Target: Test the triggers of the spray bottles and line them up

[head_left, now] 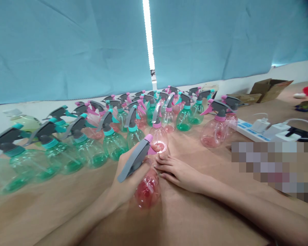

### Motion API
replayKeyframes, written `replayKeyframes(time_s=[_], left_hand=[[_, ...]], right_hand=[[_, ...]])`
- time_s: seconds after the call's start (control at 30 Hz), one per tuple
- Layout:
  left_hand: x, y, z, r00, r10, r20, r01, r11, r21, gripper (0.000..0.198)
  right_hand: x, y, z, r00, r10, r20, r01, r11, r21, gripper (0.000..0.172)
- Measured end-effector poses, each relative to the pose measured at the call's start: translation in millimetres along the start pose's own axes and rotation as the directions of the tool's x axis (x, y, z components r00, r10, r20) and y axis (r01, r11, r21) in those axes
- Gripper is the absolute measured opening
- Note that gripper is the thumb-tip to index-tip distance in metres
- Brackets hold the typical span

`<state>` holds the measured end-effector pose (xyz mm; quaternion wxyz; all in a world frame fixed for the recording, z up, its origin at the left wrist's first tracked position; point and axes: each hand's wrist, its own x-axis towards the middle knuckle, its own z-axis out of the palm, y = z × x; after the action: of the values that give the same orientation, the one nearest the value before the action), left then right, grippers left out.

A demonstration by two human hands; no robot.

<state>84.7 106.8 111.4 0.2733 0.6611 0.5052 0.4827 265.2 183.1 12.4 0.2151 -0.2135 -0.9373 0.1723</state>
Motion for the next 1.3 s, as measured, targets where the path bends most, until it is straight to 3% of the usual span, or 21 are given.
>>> replayKeyframes(time_s=[0.37,0.93,1.3], left_hand=[[0.4,-1.8,-0.7,0.999,-0.018,0.042,0.019,1.0,-0.015,0.025],[-1.3,-3.8,-0.2,1.0,-0.026,0.013,0.026,1.0,-0.016,0.017],[1.3,6.4,-7.2,0.997,0.057,0.054,-0.061,0.996,0.07,0.006]], right_hand=[[-0.4,1.7,3.3,1.0,-0.007,-0.023,0.008,1.0,0.015,0.036],[-0.6,1.6,1.8,1.0,-0.001,-0.008,0.001,1.0,0.028,0.037],[-1.2,0.5,0.7,1.0,0.007,-0.019,-0.007,1.0,0.025,0.038]])
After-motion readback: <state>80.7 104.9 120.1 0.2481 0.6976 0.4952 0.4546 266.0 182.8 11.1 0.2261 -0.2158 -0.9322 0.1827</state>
